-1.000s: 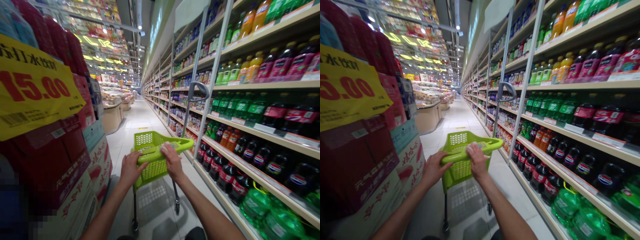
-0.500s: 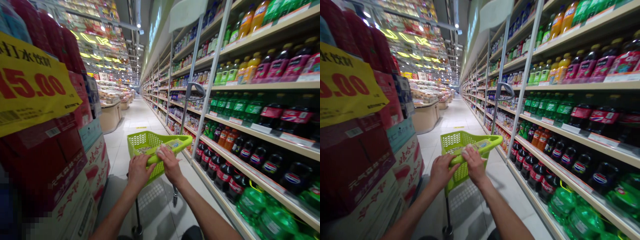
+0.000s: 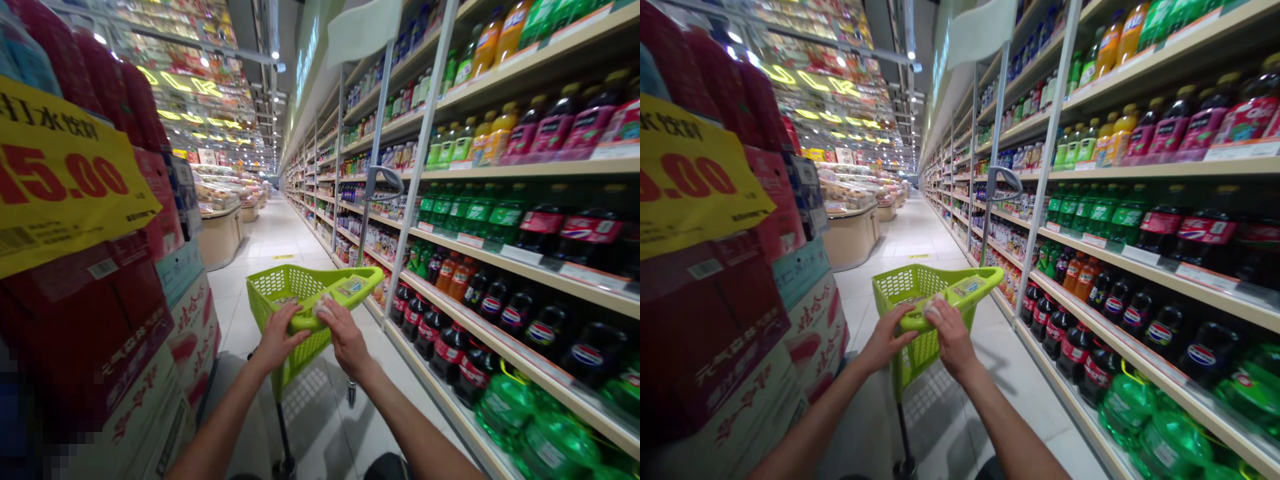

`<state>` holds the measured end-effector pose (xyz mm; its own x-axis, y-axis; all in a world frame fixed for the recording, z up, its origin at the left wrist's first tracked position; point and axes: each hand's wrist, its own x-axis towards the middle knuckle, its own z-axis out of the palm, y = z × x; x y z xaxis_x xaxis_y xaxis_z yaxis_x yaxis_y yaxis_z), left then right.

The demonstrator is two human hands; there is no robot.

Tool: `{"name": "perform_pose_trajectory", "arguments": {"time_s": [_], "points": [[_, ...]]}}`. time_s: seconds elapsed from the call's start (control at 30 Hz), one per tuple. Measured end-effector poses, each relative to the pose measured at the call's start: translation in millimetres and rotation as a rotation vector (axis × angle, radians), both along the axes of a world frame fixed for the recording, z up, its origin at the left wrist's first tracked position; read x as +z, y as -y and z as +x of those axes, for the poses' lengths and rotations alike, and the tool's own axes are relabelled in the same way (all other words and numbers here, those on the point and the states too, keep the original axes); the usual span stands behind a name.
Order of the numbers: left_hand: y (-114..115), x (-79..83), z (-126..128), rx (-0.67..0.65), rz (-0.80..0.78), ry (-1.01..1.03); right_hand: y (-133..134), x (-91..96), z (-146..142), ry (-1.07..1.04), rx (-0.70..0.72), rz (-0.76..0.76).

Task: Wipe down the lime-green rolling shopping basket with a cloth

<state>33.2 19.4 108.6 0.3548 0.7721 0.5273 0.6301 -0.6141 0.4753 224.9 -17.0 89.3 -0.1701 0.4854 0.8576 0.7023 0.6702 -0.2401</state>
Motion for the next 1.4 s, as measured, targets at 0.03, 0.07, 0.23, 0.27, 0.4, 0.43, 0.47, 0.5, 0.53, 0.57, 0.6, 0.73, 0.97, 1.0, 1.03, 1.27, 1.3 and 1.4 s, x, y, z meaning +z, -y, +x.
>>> {"name": "perform_pose_trajectory", "arguments": {"time_s": [0.03, 0.07, 0.23, 0.27, 0.4, 0.43, 0.47, 0.5, 0.53, 0.57, 0.6, 0.73, 0.97, 1.0, 1.03, 1.27, 1.3, 1.4], "points": [[1, -0.5, 1, 0.017, -0.005, -0.015, -1, 0.1, 1, -0.012, -0.028, -0.008], [4, 0.2, 4, 0.033, -0.011, -0.035, -3, 0.4, 5, -0.039, -0.072, -0.016], [31, 9.4, 45, 0.122, -0.016, -0.095, -26, -0.2, 50, -0.167, -0.229, -0.023], [35, 9.9, 54, 0.138, -0.019, -0.1, -28, -0.1, 60, -0.177, -0.239, -0.025], [31, 3.4, 68, 0.031, -0.069, -0.152, -19, 4.0, 84, -0.218, -0.283, -0.057], [26, 0.0, 66, 0.008, -0.109, -0.171, -13, 5.2, 85, -0.229, -0.289, -0.059], [21, -3.8, 63, 0.004, -0.156, -0.193, -6, 5.9, 83, -0.238, -0.289, -0.057], [15, -7.7, 60, 0.015, -0.199, -0.221, 1, 5.8, 78, -0.24, -0.283, -0.049], [10, -11.4, 58, 0.035, -0.229, -0.251, 9, 4.9, 72, -0.226, -0.273, -0.042], [6, -14.6, 58, 0.055, -0.244, -0.28, 16, 3.2, 65, -0.193, -0.258, -0.036], [5, -17.1, 59, 0.07, -0.243, -0.304, 22, 1.2, 60, -0.143, -0.242, -0.028], [9, -21.9, 72, 0.072, -0.19, -0.341, 33, -2.9, 67, 0.011, -0.284, 0.02], [3, -38.7, 72, 0.151, -0.245, -0.43, 15, -11.8, 87, -0.052, -0.489, 0.047], [2, -41.7, 73, 0.152, -0.243, -0.452, 11, -18.4, 76, 0.006, -0.459, 0.047], [2, -44.2, 74, 0.14, -0.229, -0.472, 7, -25.2, 64, 0.073, -0.42, 0.05], [8, -55.9, 64, 0.185, -0.156, -0.536, 12, -27.4, 93, 0.055, -0.458, 0.157], [8, -57.4, 63, 0.186, -0.159, -0.535, 16, -25.5, 105, -0.009, -0.508, 0.173], [10, -60.2, 65, 0.184, -0.174, -0.515, 24, -35.6, 111, -0.081, -0.536, 0.148]]}}
